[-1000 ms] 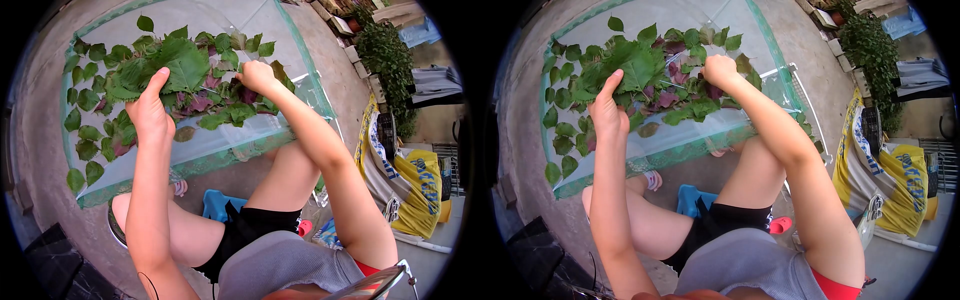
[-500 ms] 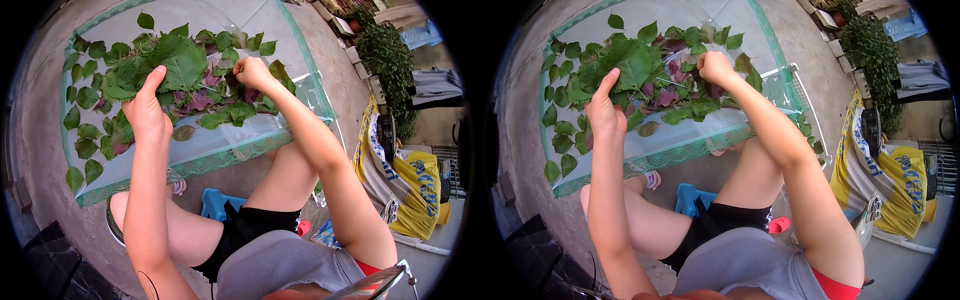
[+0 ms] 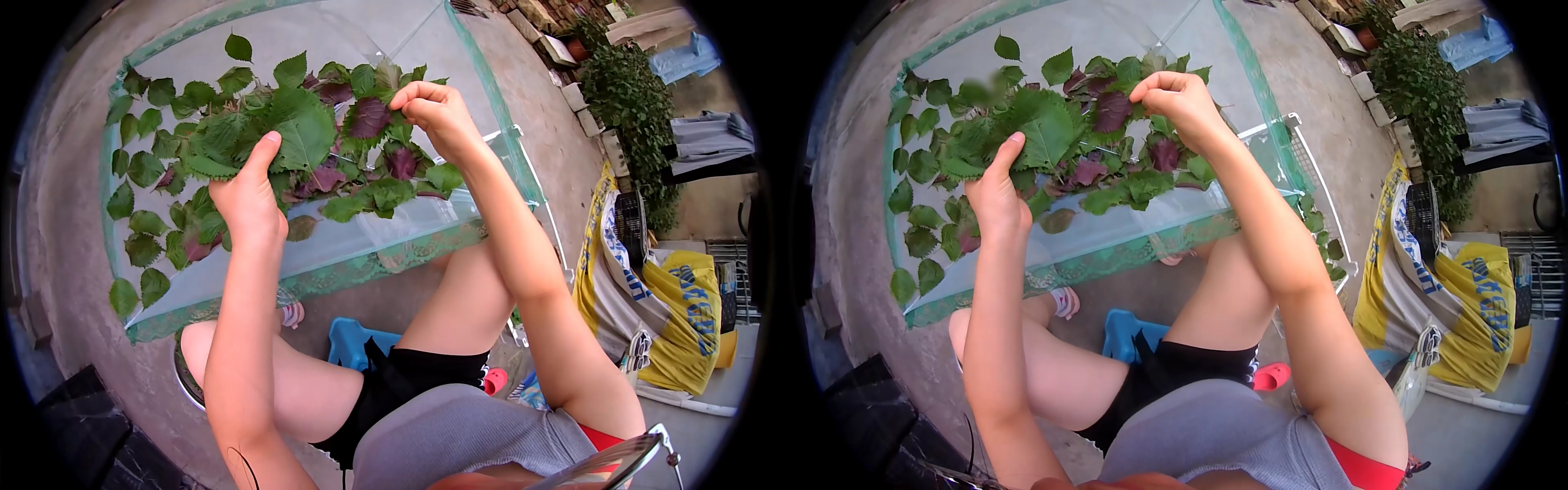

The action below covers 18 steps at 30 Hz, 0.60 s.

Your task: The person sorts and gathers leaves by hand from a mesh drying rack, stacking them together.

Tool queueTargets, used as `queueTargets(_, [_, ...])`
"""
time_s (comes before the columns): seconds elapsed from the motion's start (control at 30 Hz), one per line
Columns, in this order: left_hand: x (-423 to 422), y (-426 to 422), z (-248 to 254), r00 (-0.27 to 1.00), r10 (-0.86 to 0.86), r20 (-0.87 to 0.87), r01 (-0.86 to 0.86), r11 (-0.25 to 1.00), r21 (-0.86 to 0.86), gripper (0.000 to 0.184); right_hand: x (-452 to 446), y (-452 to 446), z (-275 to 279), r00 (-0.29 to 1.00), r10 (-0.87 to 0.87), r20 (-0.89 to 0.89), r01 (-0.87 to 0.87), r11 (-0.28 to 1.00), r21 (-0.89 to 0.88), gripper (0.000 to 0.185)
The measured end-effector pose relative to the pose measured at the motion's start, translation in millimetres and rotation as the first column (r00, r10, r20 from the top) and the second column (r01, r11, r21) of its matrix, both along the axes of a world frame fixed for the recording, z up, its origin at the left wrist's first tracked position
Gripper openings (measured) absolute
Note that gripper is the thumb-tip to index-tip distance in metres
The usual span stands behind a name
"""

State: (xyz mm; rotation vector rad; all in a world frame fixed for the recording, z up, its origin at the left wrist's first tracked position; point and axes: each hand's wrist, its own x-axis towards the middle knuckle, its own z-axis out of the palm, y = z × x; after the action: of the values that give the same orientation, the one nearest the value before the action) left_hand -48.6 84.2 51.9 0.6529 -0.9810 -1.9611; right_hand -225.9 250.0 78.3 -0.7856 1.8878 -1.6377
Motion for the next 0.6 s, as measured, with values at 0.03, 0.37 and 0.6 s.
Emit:
queueTargets(0.03, [0,2,-1,1.000,-0.012,0.019,0.012,1.000,-0.002,0.044,5,0,4,0.995,0.063,0.074,-0.054,0.991,-0.121,0.010])
queueTargets(0.37, [-2,23,-5,0.999,0.000,0.048,0.008,0.987,-0.159,0.043,39,-12,11,0.995,-0.087,-0.041,0.079,0.983,-0.168,0.019])
queueTargets(0.6, [-6,32,-3,0.997,-0.012,0.071,0.022,0.990,-0.138,0.038,54,-21,4,0.840,-0.130,-0.527,-0.005,0.969,-0.248,0.017])
